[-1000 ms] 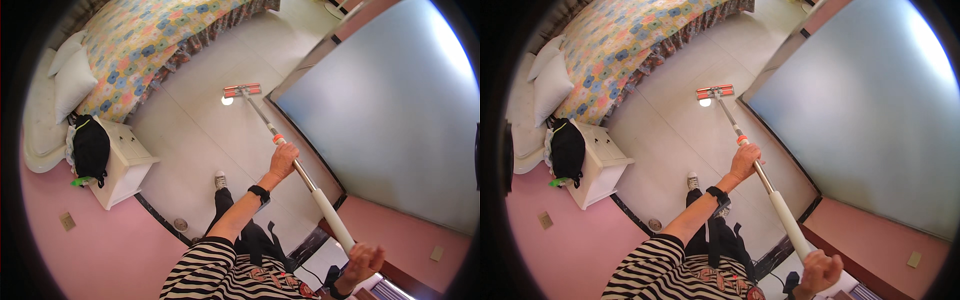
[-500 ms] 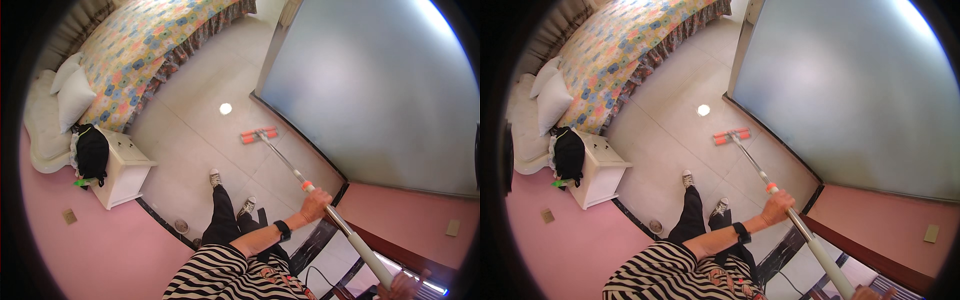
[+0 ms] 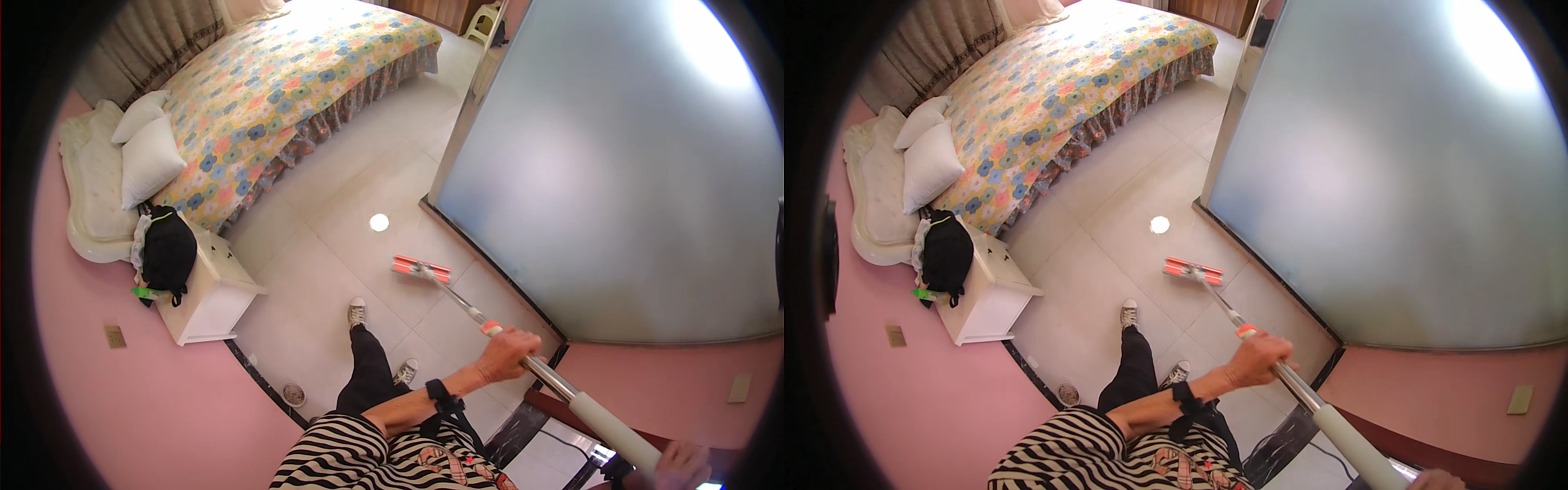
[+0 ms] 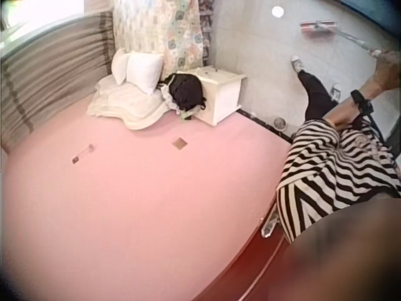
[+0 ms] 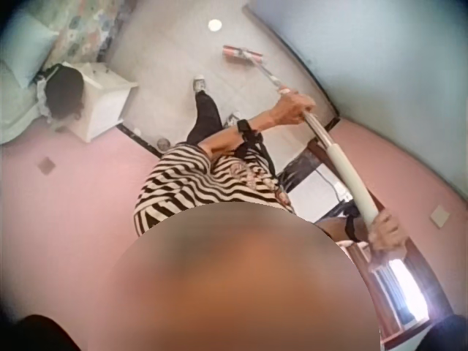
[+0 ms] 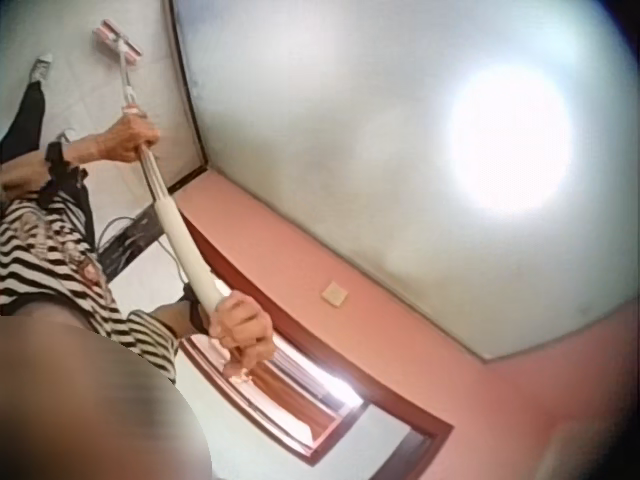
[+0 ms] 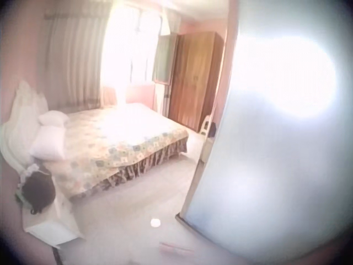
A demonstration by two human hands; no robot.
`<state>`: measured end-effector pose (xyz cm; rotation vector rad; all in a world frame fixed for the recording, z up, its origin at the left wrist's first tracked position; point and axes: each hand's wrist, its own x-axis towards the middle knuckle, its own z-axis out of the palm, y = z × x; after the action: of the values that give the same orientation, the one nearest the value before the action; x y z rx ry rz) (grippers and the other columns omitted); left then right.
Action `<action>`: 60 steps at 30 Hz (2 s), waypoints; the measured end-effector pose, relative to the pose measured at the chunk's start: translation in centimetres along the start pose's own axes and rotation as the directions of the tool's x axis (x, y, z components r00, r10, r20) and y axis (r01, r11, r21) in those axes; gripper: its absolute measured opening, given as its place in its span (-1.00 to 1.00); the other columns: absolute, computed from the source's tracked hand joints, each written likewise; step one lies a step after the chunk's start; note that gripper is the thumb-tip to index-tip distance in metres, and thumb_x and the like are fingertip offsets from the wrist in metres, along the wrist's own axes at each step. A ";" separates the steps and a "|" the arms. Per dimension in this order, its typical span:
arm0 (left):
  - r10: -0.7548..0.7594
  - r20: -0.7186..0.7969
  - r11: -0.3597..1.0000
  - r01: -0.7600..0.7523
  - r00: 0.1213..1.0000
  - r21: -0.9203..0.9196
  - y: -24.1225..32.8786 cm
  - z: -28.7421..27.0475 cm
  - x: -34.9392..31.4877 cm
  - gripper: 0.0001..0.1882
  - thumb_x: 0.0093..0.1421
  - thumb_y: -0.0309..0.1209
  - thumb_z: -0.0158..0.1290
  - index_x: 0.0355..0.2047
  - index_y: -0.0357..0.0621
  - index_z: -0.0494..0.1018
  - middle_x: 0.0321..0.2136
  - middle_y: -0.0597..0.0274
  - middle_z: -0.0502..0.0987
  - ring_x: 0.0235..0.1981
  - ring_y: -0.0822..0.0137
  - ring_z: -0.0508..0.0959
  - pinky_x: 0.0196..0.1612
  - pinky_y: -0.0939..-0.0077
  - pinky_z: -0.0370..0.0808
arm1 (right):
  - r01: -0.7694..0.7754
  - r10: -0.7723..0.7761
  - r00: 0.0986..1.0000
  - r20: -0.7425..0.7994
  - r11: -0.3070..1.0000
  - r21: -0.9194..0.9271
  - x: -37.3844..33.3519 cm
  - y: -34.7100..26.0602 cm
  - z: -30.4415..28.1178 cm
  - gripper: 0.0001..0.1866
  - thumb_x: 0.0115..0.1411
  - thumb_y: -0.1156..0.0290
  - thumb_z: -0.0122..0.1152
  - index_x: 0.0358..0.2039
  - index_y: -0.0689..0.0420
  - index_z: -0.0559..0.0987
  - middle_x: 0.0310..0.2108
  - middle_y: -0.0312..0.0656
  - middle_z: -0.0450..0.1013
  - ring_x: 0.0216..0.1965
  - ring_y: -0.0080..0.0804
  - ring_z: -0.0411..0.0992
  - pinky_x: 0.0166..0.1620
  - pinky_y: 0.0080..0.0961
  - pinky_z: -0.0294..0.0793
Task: The person rinses a flat mop under a kitchen sink faucet, wrings it out, and then mops the tiled floor in the kitchen, hallway, and a bedroom. The person moves the mop back and forth across the floor surfaces.
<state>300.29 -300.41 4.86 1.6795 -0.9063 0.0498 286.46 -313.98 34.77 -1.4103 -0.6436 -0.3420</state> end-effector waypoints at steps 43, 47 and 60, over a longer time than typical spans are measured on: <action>-0.204 -0.307 0.939 0.275 0.929 0.207 -24.9 -21.0 8.7 -0.65 -0.20 -0.30 0.33 -0.58 -0.06 0.33 -0.60 0.26 0.40 -0.43 0.16 0.47 -0.16 0.29 0.45 | -0.150 0.115 0.940 -0.322 0.985 -0.086 17.4 28.9 5.5 -0.70 0.10 0.43 0.13 -0.12 0.12 0.44 -0.69 -0.30 0.30 -0.64 -0.42 0.30 -0.32 -0.23 0.33; -0.262 -0.246 0.939 0.305 0.933 0.158 -18.6 -15.1 5.5 -0.69 -0.16 -0.33 0.30 -0.61 -0.07 0.33 -0.61 0.26 0.40 -0.46 0.15 0.47 -0.24 0.28 0.44 | -0.149 0.143 0.987 -0.071 0.985 -0.092 13.6 22.7 1.6 -0.42 0.05 0.50 0.07 0.16 0.09 0.31 -0.70 -0.33 0.25 -0.66 -0.46 0.25 -0.34 -0.30 0.32; -0.031 0.029 0.999 0.030 0.999 0.019 -3.2 1.9 0.7 -0.82 -0.05 -0.41 0.05 -0.50 -0.02 0.24 -0.55 0.25 0.34 -0.50 0.14 0.43 -0.46 0.27 0.37 | -0.129 0.126 0.980 0.154 0.992 0.007 5.1 4.0 -6.1 -0.38 0.17 0.44 -0.01 0.26 0.03 0.11 -0.63 -0.33 0.21 -0.57 -0.50 0.24 -0.24 -0.30 0.24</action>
<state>301.86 -302.28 1.94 1.7150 -0.9045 0.0126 294.04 -318.55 34.46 -1.4638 -0.6755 -0.1267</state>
